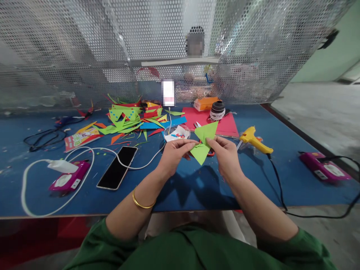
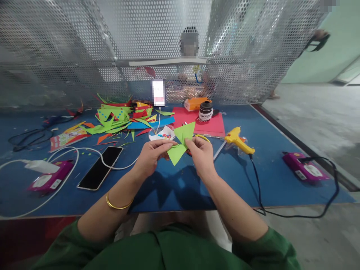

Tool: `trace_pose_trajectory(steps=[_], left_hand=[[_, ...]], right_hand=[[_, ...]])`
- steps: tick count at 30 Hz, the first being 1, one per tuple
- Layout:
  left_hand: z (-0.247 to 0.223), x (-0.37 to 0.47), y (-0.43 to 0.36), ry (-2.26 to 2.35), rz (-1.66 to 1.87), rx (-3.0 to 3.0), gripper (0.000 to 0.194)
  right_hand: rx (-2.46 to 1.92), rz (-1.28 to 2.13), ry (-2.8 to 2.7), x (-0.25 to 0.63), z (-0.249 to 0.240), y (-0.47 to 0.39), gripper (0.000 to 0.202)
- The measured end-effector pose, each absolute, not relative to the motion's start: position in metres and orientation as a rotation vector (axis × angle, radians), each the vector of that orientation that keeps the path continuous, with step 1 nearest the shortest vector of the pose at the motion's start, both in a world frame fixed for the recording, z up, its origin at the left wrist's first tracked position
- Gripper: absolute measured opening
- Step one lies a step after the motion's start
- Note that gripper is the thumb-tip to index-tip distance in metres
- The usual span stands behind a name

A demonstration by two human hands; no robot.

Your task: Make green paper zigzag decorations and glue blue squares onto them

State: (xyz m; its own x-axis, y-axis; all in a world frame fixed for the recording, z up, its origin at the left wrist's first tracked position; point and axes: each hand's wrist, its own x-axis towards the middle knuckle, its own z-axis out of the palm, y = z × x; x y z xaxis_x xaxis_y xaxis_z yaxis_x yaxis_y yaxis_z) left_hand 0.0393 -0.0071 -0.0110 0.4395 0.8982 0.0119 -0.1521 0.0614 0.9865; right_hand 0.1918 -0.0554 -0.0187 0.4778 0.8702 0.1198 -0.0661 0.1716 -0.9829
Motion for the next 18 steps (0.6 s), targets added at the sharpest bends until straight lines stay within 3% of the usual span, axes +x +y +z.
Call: trace_pose_trajectory(steps=[13,18], left_hand=[[-0.011,0.041,-0.009,0.842,0.658,1.240,0.030],[-0.017,0.042,-0.008,0.830,0.655,1.297,0.017]], right_hand=[[-1.325,0.662,-0.958,0.202,-0.026,-0.060,0.030],[-1.318,0.718,-0.989,0.203,-0.027,-0.062,0.030]])
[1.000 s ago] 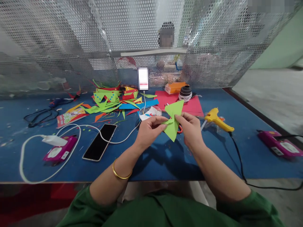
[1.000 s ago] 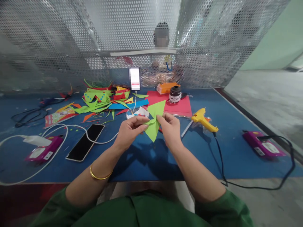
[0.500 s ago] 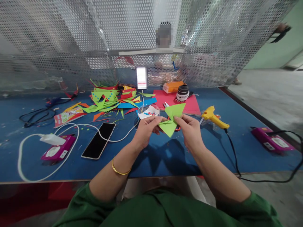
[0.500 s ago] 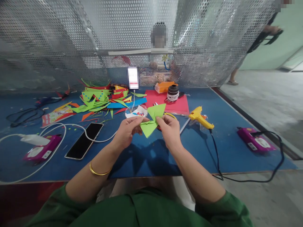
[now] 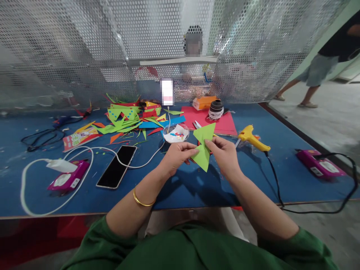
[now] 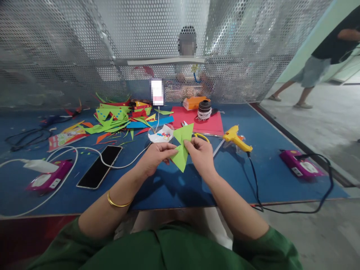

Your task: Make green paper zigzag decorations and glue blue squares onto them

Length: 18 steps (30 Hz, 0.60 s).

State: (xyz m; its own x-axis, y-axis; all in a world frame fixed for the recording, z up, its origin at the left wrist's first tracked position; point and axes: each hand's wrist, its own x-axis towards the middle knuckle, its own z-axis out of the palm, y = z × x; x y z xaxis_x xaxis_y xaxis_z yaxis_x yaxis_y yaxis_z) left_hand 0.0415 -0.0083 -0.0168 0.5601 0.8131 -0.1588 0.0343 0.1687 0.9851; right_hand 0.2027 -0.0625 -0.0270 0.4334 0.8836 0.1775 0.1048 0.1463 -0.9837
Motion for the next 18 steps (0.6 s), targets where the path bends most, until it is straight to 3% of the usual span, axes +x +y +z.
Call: trace_pose_trajectory(steps=[7,14,16,18], left_hand=[[-0.010,0.042,-0.012,0.892,0.712,1.415,0.010],[-0.003,0.042,-0.012,0.923,0.705,1.463,0.013],[-0.001,0.036,-0.011,0.917,0.655,1.524,0.014],[-0.002,0.028,-0.011,0.926,0.585,1.611,0.014]], right_hand=[[-1.283,0.908,-1.021,0.200,-0.027,-0.067,0.030],[-1.330,0.871,-1.008,0.197,-0.039,-0.073,0.034],[-1.365,0.763,-0.999,0.199,-0.041,-0.084,0.037],[-1.446,0.418,-1.045,0.202,-0.041,-0.100,0.047]])
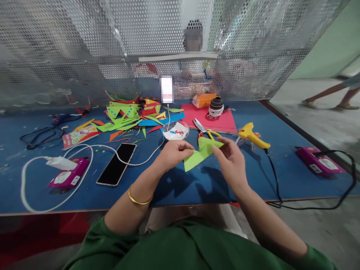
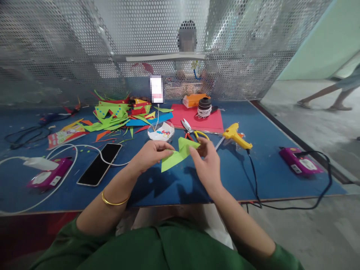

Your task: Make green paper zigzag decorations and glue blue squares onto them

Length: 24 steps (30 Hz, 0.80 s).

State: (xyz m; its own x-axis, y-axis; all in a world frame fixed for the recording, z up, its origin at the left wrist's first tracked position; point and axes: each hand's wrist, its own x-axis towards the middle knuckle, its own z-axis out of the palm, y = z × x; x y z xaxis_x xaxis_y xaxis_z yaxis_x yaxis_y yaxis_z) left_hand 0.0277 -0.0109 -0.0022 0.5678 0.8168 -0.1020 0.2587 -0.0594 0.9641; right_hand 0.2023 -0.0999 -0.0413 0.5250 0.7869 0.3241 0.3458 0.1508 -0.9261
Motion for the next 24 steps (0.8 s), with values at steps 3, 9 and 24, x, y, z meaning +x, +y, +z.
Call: trace_pose_trajectory(steps=[3,9,24], left_hand=[[-0.011,0.013,-0.016,0.989,0.499,1.796,0.015],[-0.030,-0.001,-0.033,0.930,0.298,2.032,0.018],[-0.065,-0.035,-0.081,0.762,0.581,2.887,0.032]], right_hand=[[-1.498,-0.313,-1.358,0.205,-0.040,-0.127,0.070],[-1.215,-0.411,-2.372,0.197,-0.050,-0.146,0.041],[-1.367,-0.177,-2.411,0.204,-0.072,-0.141,0.029]])
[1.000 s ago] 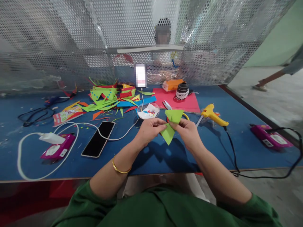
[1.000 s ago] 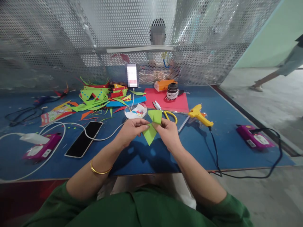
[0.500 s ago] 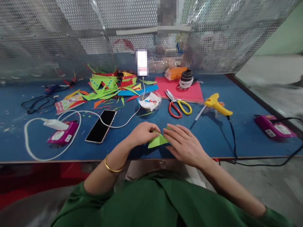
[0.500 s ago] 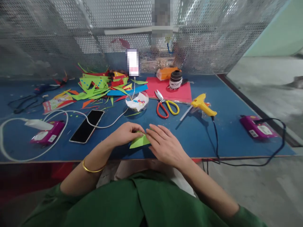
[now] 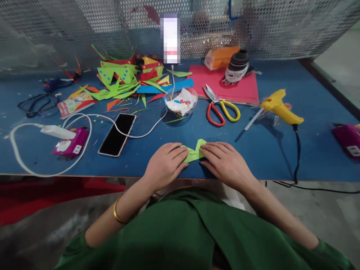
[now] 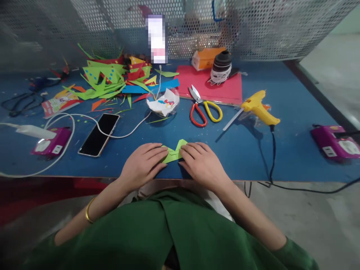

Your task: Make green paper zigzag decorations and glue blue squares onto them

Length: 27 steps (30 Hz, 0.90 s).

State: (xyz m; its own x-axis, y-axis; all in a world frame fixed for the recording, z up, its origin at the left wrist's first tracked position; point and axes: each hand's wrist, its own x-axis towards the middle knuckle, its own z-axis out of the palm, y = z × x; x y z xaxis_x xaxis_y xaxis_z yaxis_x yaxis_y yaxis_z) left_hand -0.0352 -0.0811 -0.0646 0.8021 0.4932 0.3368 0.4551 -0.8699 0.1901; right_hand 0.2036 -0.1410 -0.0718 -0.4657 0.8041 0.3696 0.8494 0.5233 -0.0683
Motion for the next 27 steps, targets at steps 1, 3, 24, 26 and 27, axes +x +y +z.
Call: trace_pose_trajectory(steps=[1,3,24,26,27], left_hand=[[-0.065,-0.036,-0.084,0.762,0.558,2.902,0.035],[-0.065,-0.036,-0.087,0.786,0.523,2.909,0.039],[-0.055,-0.025,-0.070,0.787,0.440,2.934,0.050],[-0.054,-0.025,-0.071,0.775,0.439,2.987,0.040],[-0.053,-0.025,-0.070,0.763,0.436,3.005,0.036]], right_hand=[[-1.364,-0.160,-2.413,0.204,-0.072,-0.140,0.029],[-1.350,-0.128,-2.423,0.205,-0.072,-0.138,0.029],[-2.668,-0.589,-1.820,0.363,-0.024,-0.097,0.028],[-2.701,-0.531,-1.748,0.358,-0.022,-0.095,0.029],[-2.721,-0.499,-1.693,0.355,-0.021,-0.094,0.031]])
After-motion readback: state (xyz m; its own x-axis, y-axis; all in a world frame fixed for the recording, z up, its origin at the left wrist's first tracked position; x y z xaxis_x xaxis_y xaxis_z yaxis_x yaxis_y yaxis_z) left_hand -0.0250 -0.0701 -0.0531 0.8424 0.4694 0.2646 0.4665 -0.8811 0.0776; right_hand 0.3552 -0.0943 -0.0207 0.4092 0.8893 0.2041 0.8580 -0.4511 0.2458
